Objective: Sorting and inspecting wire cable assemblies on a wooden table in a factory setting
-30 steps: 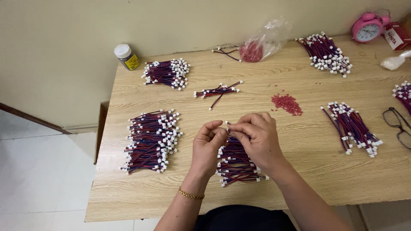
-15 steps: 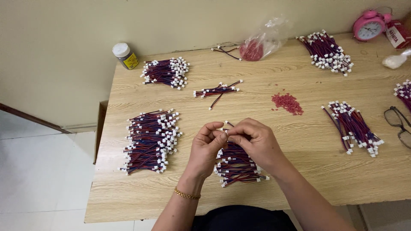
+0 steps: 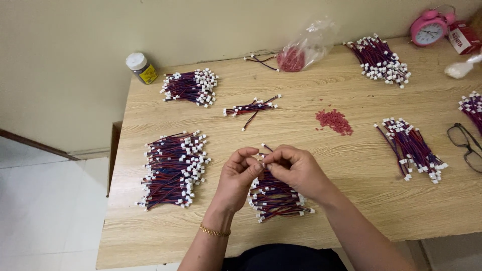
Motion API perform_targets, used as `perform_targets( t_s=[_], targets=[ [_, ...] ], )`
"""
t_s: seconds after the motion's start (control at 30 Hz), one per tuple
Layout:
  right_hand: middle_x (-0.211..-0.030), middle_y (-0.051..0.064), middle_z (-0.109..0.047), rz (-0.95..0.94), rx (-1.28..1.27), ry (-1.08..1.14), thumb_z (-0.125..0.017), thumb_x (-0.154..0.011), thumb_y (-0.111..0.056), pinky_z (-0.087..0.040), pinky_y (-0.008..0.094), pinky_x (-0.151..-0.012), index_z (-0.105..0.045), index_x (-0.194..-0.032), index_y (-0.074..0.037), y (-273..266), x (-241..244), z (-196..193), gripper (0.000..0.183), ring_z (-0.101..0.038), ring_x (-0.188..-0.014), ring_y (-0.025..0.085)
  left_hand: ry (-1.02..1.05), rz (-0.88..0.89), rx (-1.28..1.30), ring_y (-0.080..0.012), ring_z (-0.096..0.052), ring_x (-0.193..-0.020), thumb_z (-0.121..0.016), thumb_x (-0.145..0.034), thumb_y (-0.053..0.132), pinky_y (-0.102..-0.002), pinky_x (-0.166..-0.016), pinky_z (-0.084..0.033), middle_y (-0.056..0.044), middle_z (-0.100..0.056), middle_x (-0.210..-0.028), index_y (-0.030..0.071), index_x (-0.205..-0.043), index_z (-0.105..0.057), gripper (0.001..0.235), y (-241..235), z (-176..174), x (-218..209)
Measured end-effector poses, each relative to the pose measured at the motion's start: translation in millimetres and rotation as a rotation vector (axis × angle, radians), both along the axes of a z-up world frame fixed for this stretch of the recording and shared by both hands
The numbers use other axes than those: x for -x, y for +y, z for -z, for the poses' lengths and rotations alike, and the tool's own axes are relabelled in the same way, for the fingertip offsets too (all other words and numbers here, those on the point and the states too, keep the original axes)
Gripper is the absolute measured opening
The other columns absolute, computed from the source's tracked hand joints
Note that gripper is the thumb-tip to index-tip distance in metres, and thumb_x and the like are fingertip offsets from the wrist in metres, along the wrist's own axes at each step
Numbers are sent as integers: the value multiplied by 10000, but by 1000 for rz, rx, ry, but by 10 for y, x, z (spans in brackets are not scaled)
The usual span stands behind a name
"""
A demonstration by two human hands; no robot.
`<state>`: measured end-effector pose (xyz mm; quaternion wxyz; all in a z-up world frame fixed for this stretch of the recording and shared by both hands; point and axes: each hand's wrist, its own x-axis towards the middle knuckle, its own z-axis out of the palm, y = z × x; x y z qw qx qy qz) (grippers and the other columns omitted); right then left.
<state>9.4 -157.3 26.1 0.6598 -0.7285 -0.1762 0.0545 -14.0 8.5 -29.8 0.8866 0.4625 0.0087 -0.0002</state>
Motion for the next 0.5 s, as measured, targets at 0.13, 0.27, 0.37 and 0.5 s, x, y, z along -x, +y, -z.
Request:
perform_targets(
  t_s=[0.13, 0.27, 0.37, 0.5],
  targets=[
    [-767, 73, -675, 25, 21, -4, -736, -718, 44, -511, 320, -718, -755, -855, -11, 23, -3, -11, 148, -601, -755, 129, 11, 1, -87, -241, -715, -924, -703, -839, -11, -315, -818, -567, -96, -670, -734, -4, -1108, -627, 280, 8, 10, 28],
    [-772, 90, -693, 23, 204, -95, -742, -738, -31, -522, 325, -695, -771, -872, -71, 34, -136, 136, 143, -651, -759, 179, 20, -2, -302, -170, -683, -776, -725, -826, 9, -274, -719, -555, -83, -670, -727, 4, -1111, -652, 294, 78, -50, -54],
    [-799, 131, -701, 12, 360, -135, -705, -777, -56, -535, 369, -722, -754, -907, -76, 27, -221, 383, 141, -689, -793, 285, 35, 23, -592, -173, -662, -724, -743, -815, 42, -290, -695, -535, -92, -676, -728, 30, -1113, -673, 307, 160, 148, -262],
    [-858, 127, -730, 115, 433, -5, -675, -833, -55, -547, 384, -772, -754, -975, -95, -130, -154, 399, 167, -702, -859, 276, 148, -51, -1261, -290, -708, -831, -669, -858, 256, -428, -724, -537, -74, -735, -848, 184, -1092, -697, 246, 291, 281, -548]
  ],
)
